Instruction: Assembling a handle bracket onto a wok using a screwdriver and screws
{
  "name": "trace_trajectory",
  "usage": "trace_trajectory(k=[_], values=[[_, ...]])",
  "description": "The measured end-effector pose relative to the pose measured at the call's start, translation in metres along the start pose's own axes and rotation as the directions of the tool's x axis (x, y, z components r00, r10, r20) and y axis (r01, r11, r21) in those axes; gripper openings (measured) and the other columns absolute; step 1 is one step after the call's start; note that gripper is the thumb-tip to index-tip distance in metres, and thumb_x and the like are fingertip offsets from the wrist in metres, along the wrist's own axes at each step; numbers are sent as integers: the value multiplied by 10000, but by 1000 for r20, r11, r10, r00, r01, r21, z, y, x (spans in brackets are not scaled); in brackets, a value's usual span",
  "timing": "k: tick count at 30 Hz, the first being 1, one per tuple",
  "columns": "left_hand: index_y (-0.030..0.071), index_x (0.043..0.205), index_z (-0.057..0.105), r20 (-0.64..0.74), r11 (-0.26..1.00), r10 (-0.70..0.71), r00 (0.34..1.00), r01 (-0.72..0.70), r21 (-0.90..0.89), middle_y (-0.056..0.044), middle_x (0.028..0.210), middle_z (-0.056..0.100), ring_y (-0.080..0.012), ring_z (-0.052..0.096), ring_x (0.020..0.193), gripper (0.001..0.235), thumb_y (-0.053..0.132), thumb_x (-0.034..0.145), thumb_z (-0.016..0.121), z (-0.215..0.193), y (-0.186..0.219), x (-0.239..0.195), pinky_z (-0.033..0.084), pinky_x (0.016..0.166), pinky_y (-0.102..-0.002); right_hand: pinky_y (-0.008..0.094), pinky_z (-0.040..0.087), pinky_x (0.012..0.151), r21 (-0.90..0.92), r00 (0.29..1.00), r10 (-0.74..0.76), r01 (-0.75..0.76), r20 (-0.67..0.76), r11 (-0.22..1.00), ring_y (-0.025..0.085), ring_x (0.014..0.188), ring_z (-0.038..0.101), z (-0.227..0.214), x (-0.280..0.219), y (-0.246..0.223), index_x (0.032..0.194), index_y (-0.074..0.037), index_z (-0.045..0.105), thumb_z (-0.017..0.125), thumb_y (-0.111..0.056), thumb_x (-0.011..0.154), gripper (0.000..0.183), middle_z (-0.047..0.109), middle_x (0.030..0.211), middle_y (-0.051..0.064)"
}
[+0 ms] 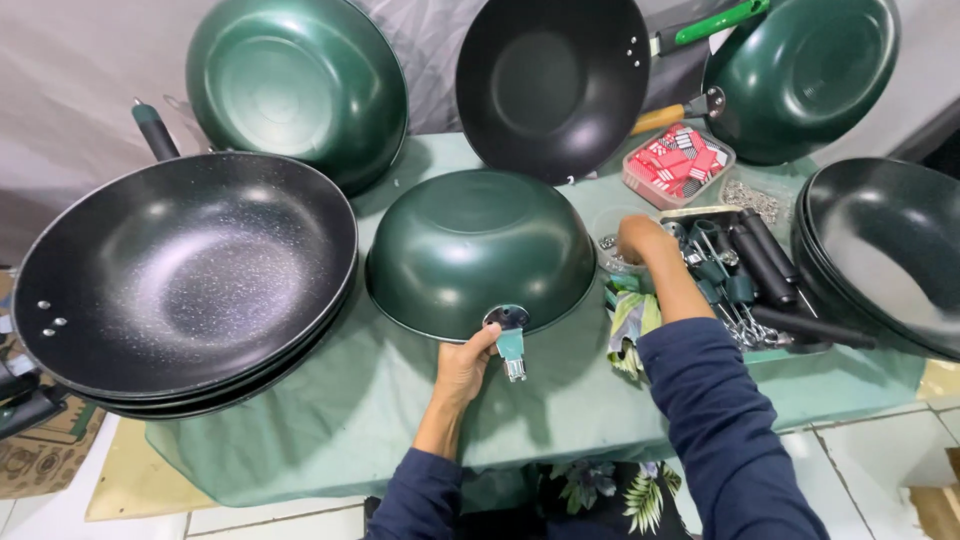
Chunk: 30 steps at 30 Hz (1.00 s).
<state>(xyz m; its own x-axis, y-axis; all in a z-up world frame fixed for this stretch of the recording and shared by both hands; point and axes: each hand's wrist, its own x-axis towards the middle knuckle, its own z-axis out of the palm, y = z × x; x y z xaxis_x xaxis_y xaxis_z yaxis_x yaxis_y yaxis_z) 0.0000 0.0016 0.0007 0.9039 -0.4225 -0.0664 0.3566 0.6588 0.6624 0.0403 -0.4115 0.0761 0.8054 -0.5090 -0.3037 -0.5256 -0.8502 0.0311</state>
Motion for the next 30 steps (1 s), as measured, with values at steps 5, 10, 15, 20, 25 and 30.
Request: trace_trajectory(k=[5, 10, 15, 20, 25, 30], values=[[52, 1210, 707, 13, 1000, 11, 1000, -11, 0, -73, 878, 736, -154, 697, 658, 441, -120, 807, 756, 18, 15, -9, 641, 574, -273, 567, 578, 939, 107, 998, -19, 26, -62, 994, 466, 1131, 697, 19, -8, 20, 1036, 2, 813, 838, -82, 674, 373, 752, 1093, 325], [40, 1190, 711, 10, 999, 33, 999, -33, 0, -73, 861, 733, -151, 699, 650, 418, -119, 807, 761, 23, 20, -13, 644, 568, -272, 575, 589, 901, 169, 987, -19, 47, -162, 985, 484, 1094, 706, 22, -19, 18, 989, -21, 823, 763, -192, 788, 271, 754, 1051, 333], [44, 1126, 723, 16, 1000, 20, 1000, -20, 16, -49, 810, 706, -148, 699, 632, 351, -99, 809, 769, 26, 25, -14, 648, 565, -270, 608, 568, 893, 156, 988, -2, 26, -155, 987, 533, 1102, 681, 24, -15, 19, 1036, 127, 758, 714, -64, 792, 313, 713, 1059, 400], [45, 1083, 729, 12, 999, 33, 999, -33, 23, -47, 797, 703, -140, 698, 630, 310, -92, 809, 774, 19, 18, -9, 644, 556, -259, 593, 574, 917, 142, 980, -50, 78, -191, 987, 530, 1111, 680, 3, -56, 6, 1016, 138, 768, 663, -66, 824, 300, 725, 1064, 393], [44, 1150, 711, 25, 1000, 27, 999, -27, 5, -51, 815, 700, -145, 700, 647, 366, -96, 817, 765, 38, 35, -21, 661, 588, -292, 452, 555, 793, 363, 762, -17, 328, -647, 872, 358, 811, 721, -16, -149, -20, 817, -147, 766, 706, -236, 865, 117, 741, 813, 134], [27, 1180, 697, 21, 1000, 26, 999, -26, 1, -51, 830, 706, -156, 719, 660, 395, -98, 813, 771, 60, 57, -36, 675, 596, -317, 244, 558, 540, 882, 888, 79, 459, -453, -105, 215, 679, 701, 3, -247, -66, 992, 40, 689, 722, -39, 906, 121, 719, 877, 180]])
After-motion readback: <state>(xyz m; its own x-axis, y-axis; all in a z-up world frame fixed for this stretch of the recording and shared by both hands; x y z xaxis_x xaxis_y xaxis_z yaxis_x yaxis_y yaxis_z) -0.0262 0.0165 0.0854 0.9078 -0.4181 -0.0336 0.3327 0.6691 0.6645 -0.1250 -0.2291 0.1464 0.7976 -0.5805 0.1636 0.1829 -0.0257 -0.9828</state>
